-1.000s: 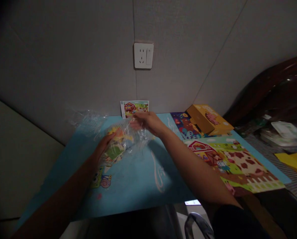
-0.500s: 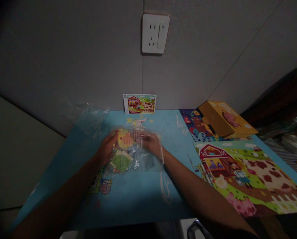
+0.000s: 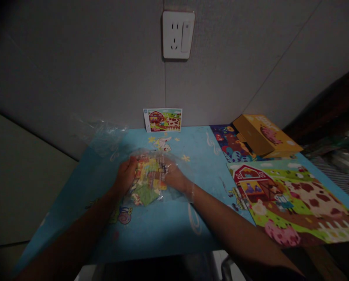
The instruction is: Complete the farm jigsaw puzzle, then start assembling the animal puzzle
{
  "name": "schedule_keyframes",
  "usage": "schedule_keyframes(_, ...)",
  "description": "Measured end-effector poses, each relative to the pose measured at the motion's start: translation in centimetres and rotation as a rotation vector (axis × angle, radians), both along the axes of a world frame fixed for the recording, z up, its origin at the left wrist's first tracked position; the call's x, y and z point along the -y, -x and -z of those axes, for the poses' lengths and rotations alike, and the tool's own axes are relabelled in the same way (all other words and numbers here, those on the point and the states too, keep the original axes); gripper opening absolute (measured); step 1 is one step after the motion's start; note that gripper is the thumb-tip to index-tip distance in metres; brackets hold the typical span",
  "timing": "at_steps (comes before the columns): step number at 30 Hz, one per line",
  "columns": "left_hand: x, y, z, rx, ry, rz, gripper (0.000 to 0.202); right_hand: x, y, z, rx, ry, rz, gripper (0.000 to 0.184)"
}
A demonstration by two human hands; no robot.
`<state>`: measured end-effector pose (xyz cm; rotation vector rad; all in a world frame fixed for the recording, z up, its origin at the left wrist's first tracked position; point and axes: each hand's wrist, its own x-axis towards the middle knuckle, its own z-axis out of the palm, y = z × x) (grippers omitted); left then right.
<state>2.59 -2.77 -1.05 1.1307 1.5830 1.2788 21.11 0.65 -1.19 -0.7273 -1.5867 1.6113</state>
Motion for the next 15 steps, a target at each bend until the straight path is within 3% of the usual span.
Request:
schedule_keyframes(3, 0.0, 0.4, 0.3, -0.151, -0.076, -0.064, 0.056, 0.3, -0.1, 0.0, -0.002, 0.006, -0.037, 0.056)
schedule_keyframes(7, 0.2, 0.0, -0.1, -0.190, -0.119, -0.040, 0.051, 0.6, -0.3, 0.1, -0.004, 0.019, -0.105, 0.067)
schedule_keyframes(12, 0.2, -0.7, -0.1, -0.162, -0.120, -0.055, 0.057, 1.2, 0.0, -0.2, 0.057, -0.118, -0.043, 0.077)
schedule_keyframes(15, 0.0, 0.2, -0.2, -0.198, -0.098, -0.028, 0.061, 1.5, 0.3, -0.4, 0.032, -0.057, -0.030, 0.071)
